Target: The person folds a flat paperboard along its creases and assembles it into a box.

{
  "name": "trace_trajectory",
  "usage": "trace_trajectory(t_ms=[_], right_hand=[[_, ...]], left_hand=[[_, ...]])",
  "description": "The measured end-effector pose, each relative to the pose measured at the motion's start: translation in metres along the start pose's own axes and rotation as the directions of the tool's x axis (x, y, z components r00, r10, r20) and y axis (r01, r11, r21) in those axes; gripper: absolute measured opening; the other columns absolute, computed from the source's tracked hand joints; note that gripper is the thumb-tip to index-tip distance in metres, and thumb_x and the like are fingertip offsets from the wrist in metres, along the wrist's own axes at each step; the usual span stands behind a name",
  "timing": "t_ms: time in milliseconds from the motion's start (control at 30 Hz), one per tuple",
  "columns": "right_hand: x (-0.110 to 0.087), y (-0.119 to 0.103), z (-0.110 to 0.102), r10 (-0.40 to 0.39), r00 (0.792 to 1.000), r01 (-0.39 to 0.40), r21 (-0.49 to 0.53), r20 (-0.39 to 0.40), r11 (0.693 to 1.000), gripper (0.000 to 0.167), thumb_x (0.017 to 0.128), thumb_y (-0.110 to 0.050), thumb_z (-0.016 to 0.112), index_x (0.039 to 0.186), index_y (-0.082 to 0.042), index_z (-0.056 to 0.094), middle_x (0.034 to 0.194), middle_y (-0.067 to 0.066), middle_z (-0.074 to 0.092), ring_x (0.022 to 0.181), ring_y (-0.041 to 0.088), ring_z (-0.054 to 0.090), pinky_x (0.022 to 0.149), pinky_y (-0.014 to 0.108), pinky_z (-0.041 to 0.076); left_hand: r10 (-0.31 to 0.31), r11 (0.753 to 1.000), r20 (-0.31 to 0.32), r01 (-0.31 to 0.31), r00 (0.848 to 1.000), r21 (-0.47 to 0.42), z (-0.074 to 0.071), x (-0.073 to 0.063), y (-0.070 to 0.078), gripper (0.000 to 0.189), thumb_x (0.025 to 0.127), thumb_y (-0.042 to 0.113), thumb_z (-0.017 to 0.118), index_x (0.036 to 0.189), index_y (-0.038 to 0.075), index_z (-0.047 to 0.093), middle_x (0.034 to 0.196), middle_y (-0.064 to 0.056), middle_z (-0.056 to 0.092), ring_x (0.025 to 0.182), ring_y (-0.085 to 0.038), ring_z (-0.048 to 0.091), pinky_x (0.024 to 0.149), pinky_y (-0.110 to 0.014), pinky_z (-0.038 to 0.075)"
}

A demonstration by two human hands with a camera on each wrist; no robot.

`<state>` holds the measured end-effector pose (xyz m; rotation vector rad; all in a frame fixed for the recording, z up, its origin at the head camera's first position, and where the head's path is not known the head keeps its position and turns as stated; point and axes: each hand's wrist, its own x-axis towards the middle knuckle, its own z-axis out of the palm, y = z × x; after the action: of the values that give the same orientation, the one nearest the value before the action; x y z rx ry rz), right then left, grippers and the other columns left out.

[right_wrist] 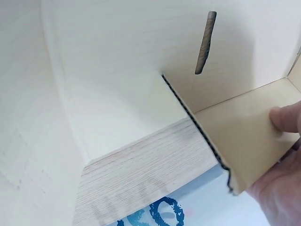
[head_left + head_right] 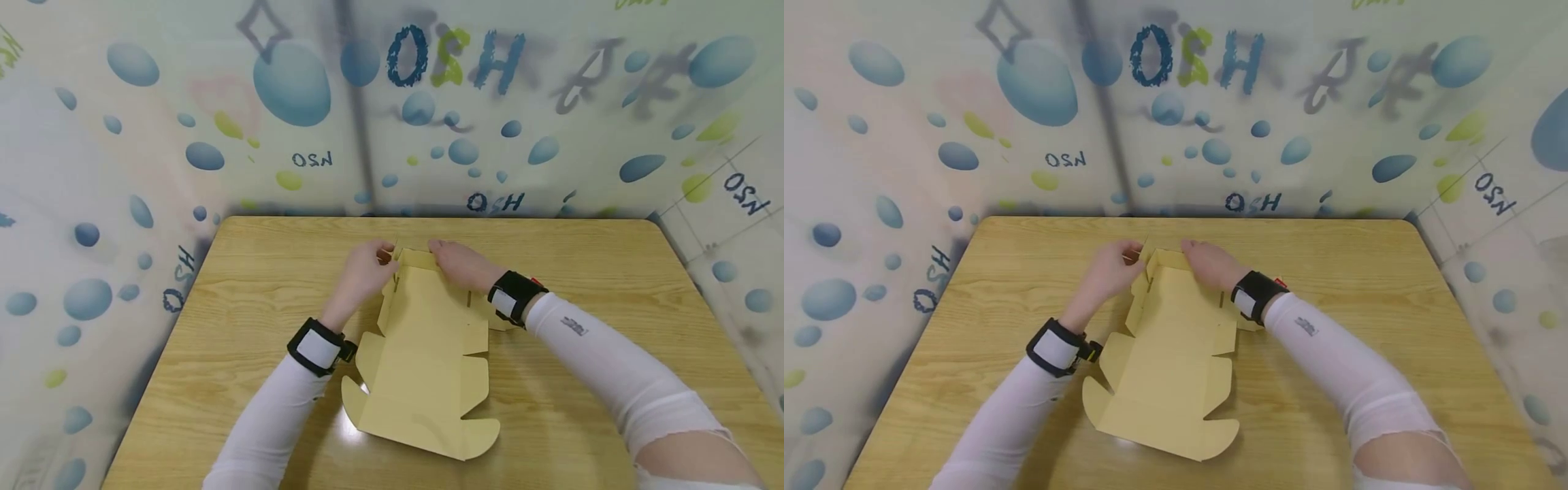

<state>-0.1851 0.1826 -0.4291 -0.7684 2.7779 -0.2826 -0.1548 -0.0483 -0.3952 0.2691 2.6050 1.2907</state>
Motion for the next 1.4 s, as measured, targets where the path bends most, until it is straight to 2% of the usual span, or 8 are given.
trace_trajectory(t_ms=[300, 567, 800, 933, 1033, 1167, 1233, 1400], right_hand=[[-0.001, -0.004, 0.000, 0.026, 1.000, -0.026, -0.014, -0.002, 1.000, 0.019, 0.110, -0.002, 0.045, 0.126, 0.006, 0.052, 0.110, 0.026, 0.069, 0.100, 0.037, 0.073, 0.086, 0.045, 0.058], [-0.001, -0.003, 0.000, 0.009, 1.000, -0.009, -0.022, -0.012, 1.000, 0.014, 0.110, -0.001, 0.045, 0.122, 0.005, 0.051, 0.103, 0.025, 0.068, 0.092, 0.036, 0.073, 0.079, 0.042, 0.055], [-0.001, -0.002, 0.002, -0.003, 1.000, 0.002, -0.017, -0.030, 1.000, 0.011, 0.109, 0.001, 0.045, 0.117, 0.004, 0.051, 0.104, 0.025, 0.068, 0.092, 0.036, 0.073, 0.078, 0.041, 0.055], [-0.002, -0.004, 0.001, 0.004, 1.000, -0.004, -0.016, -0.028, 1.000, 0.013, 0.109, 0.001, 0.046, 0.120, 0.005, 0.052, 0.108, 0.026, 0.069, 0.098, 0.038, 0.074, 0.083, 0.044, 0.059], [-0.001, -0.003, 0.001, 0.003, 1.000, -0.003, -0.020, -0.030, 1.000, 0.016, 0.109, 0.000, 0.047, 0.122, 0.006, 0.052, 0.108, 0.026, 0.070, 0.099, 0.039, 0.074, 0.085, 0.046, 0.060], [-0.001, -0.003, 0.002, 0.004, 0.999, -0.005, -0.020, -0.039, 1.000, 0.019, 0.109, -0.001, 0.047, 0.126, 0.007, 0.053, 0.106, 0.026, 0.071, 0.099, 0.039, 0.074, 0.086, 0.046, 0.061], [-0.001, -0.003, 0.002, 0.001, 0.999, -0.002, -0.019, -0.047, 1.000, 0.019, 0.109, -0.001, 0.047, 0.126, 0.007, 0.053, 0.105, 0.025, 0.071, 0.098, 0.039, 0.074, 0.085, 0.046, 0.061], [-0.001, -0.002, 0.002, -0.004, 0.998, 0.003, -0.017, -0.062, 1.000, 0.014, 0.109, -0.001, 0.047, 0.120, 0.005, 0.052, 0.101, 0.024, 0.069, 0.093, 0.038, 0.074, 0.081, 0.045, 0.059]], left_hand=[[0.035, 0.999, 0.007, -0.035, 0.999, 0.032, 0.005, 0.000, 0.006, 0.041, 0.098, 0.018, 0.066, 0.135, 0.001, 0.066, 0.125, -0.019, 0.074, 0.112, -0.033, 0.073, 0.093, -0.046, 0.062], [0.041, 0.998, 0.008, -0.041, 0.999, 0.048, 0.005, 0.001, 0.005, 0.041, 0.099, 0.019, 0.067, 0.136, 0.002, 0.066, 0.129, -0.019, 0.072, 0.112, -0.034, 0.073, 0.090, -0.045, 0.063], [-0.020, 1.000, 0.143, 0.018, 0.990, 0.016, 0.003, 0.006, 0.003, 0.095, 0.099, 0.060, 0.064, 0.169, 0.011, 0.021, 0.169, -0.021, 0.038, 0.149, -0.042, 0.050, 0.119, -0.056, 0.047], [-0.062, 0.998, 0.231, 0.065, 0.971, -0.005, 0.001, 0.007, 0.002, 0.103, 0.100, 0.071, 0.050, 0.171, 0.020, -0.004, 0.178, -0.017, 0.014, 0.156, -0.044, 0.038, 0.129, -0.057, 0.034], [-0.067, 0.997, 0.266, 0.073, 0.962, -0.016, -0.001, 0.008, 0.001, 0.099, 0.102, 0.074, 0.042, 0.170, 0.024, -0.010, 0.178, -0.018, 0.012, 0.151, -0.044, 0.046, 0.129, -0.056, 0.034], [-0.064, 0.997, 0.299, 0.075, 0.952, -0.025, -0.004, 0.009, 0.001, 0.097, 0.103, 0.075, 0.034, 0.169, 0.023, -0.012, 0.168, -0.025, 0.038, 0.138, -0.042, 0.061, 0.124, -0.056, 0.042], [-0.065, 0.997, 0.318, 0.076, 0.946, -0.022, -0.005, 0.011, 0.000, 0.096, 0.104, 0.075, 0.031, 0.169, 0.021, -0.013, 0.164, -0.026, 0.044, 0.139, -0.042, 0.060, 0.123, -0.056, 0.042], [-0.051, 0.997, 0.344, 0.066, 0.937, -0.033, -0.007, 0.013, -0.003, 0.087, 0.110, 0.063, 0.029, 0.169, 0.014, -0.010, 0.173, -0.024, 0.026, 0.156, -0.042, 0.038, 0.131, -0.055, 0.031]])
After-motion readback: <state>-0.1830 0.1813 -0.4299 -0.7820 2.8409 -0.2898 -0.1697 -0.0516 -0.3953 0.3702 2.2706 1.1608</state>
